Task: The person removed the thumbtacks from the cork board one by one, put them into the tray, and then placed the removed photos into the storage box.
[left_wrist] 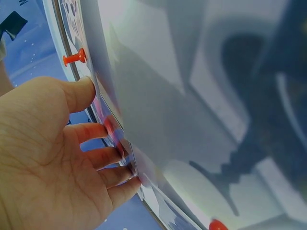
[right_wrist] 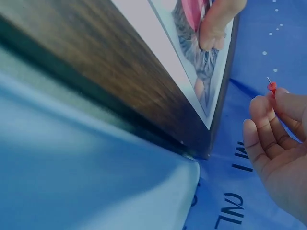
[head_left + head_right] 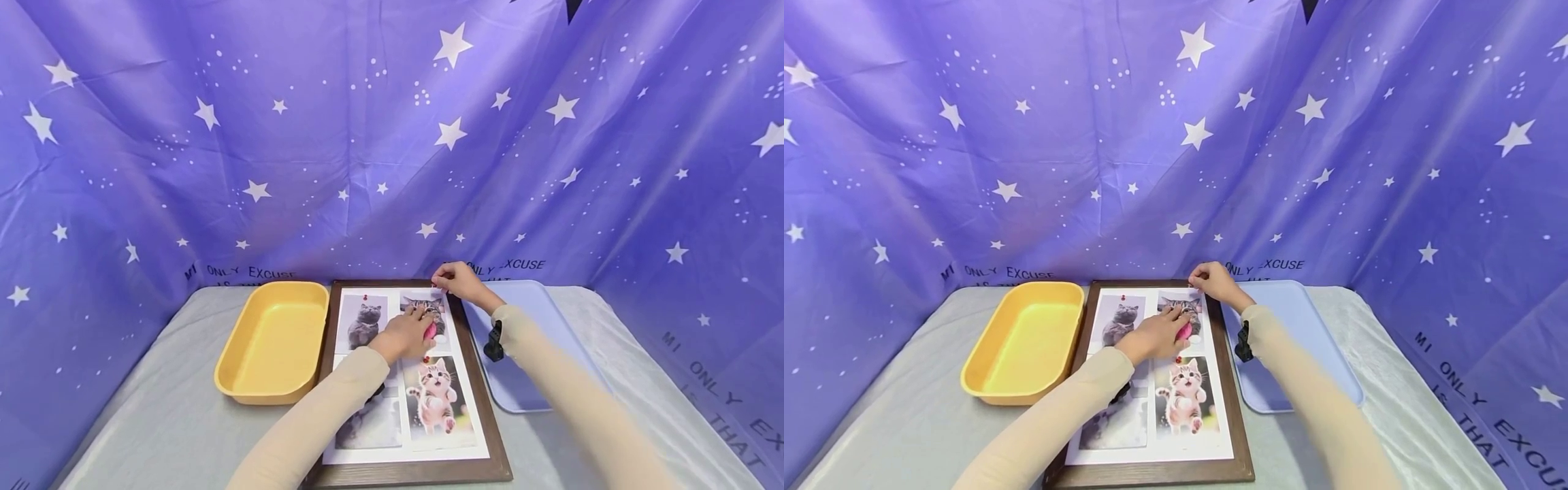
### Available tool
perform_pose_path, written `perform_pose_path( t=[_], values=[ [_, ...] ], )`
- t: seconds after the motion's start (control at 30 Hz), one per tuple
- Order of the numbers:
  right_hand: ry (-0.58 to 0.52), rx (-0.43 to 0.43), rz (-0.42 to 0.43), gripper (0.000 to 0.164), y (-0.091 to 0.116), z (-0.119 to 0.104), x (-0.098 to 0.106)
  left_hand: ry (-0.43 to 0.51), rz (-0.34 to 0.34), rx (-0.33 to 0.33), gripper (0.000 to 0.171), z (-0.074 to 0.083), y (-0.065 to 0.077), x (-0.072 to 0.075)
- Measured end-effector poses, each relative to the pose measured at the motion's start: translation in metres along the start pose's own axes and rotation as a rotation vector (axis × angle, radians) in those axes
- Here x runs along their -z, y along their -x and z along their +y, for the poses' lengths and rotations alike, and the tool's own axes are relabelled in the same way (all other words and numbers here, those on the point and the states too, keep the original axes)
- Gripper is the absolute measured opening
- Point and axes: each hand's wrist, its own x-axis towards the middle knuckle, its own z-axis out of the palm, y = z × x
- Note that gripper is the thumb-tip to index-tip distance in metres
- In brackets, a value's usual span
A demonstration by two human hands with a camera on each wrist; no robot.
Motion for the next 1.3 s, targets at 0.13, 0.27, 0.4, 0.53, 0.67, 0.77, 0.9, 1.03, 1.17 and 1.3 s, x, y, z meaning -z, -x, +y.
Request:
perform_pose_path(
  t=[0.13, 0.27, 0.4, 0.53, 0.67, 0.77, 0.9, 1.03, 1.17, 1.3],
  values=[
    [0.009, 0.028, 0.004, 0.018, 0.005, -0.002, 0.006, 0.003, -0.003, 0.004, 0.066, 0.0, -0.001, -0.001],
    [0.025, 0.039, 0.012, 0.017, 0.011, -0.006, 0.015, 0.005, -0.001, 0.002, 0.066, 0.0, -0.002, -0.002],
    [0.048, 0.048, 0.024, 0.016, 0.015, -0.005, 0.023, 0.005, 0.001, 0.001, 0.065, -0.001, -0.003, -0.002],
    [0.074, 0.055, 0.043, 0.014, 0.02, -0.002, 0.031, -0.003, 0.003, 0.002, 0.065, -0.001, -0.003, -0.002],
    [0.081, 0.051, 0.06, 0.013, 0.027, 0.002, 0.041, -0.008, -0.003, 0.006, 0.065, 0.0, -0.002, -0.002],
    [0.06, 0.06, 0.069, 0.014, 0.032, 0.006, 0.048, -0.007, -0.004, 0.011, 0.066, 0.0, -0.002, -0.002],
    [0.019, 0.103, 0.087, 0.015, 0.037, 0.013, 0.054, -0.003, -0.003, 0.013, 0.067, -0.001, -0.002, -0.002],
    [0.012, 0.096, 0.101, 0.017, 0.041, 0.018, 0.06, -0.008, -0.008, 0.014, 0.066, 0.0, -0.002, -0.002],
    [0.029, 0.035, 0.105, 0.02, 0.044, 0.02, 0.065, 0.006, -0.009, 0.015, 0.066, 0.0, -0.001, -0.002],
    [0.024, -0.017, 0.113, 0.021, 0.048, 0.024, 0.07, 0.015, -0.015, 0.02, 0.066, 0.0, -0.001, -0.001]
  ],
)
